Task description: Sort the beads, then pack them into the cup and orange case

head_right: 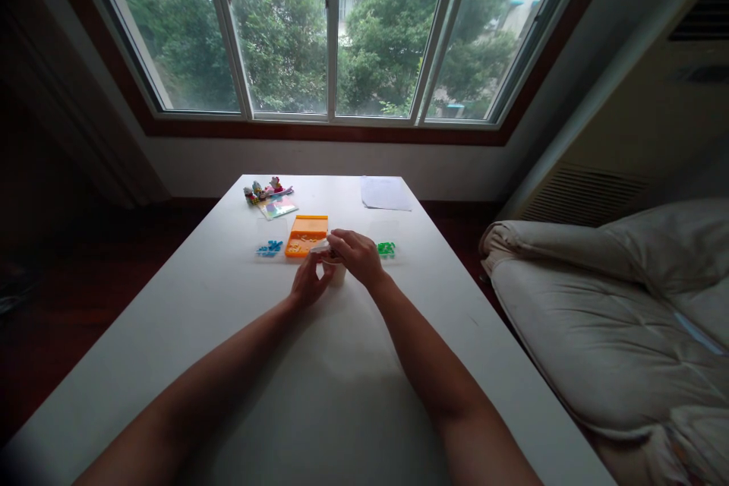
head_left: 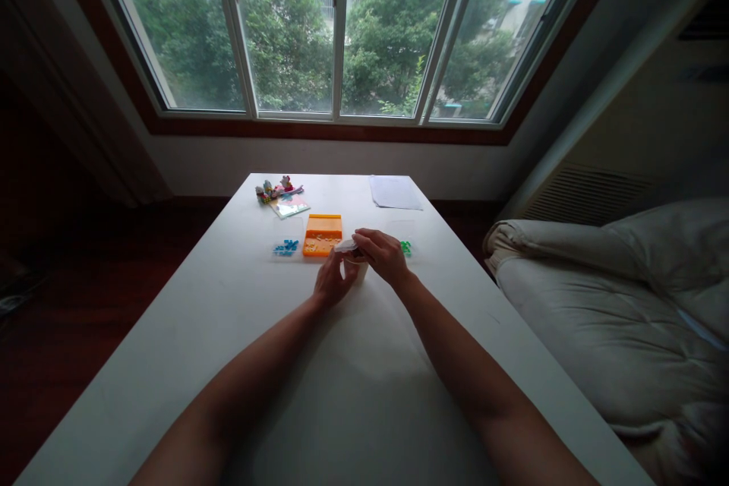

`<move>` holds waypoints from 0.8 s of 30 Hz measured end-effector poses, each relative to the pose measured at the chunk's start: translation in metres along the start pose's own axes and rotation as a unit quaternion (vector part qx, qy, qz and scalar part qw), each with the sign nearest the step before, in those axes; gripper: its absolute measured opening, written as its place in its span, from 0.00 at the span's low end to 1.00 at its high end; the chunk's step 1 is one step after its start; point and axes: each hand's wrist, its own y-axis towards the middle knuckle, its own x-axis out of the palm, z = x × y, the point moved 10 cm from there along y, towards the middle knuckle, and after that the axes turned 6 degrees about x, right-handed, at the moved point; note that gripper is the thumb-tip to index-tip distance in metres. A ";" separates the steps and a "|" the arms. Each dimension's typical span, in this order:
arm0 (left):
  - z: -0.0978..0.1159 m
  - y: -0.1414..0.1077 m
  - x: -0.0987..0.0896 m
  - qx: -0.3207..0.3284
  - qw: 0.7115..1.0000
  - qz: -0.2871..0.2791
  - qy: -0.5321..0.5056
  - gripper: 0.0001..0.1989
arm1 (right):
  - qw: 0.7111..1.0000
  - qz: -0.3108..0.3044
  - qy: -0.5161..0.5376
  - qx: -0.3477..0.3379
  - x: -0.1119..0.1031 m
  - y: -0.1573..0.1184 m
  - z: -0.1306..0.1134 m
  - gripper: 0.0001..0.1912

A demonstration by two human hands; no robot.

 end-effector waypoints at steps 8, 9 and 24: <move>0.002 -0.001 0.001 0.002 1.000 0.001 -0.001 0.16 | 1.000 0.014 -0.004 0.002 0.002 -0.004 0.002 0.11; 0.002 -0.002 0.000 0.004 1.000 0.001 -0.001 0.17 | 1.000 0.018 -0.004 0.004 0.001 -0.004 0.003 0.12; 0.008 -0.001 -0.001 0.036 0.999 -0.002 0.021 0.21 | 1.000 0.018 -0.009 -0.023 -0.006 0.004 -0.004 0.11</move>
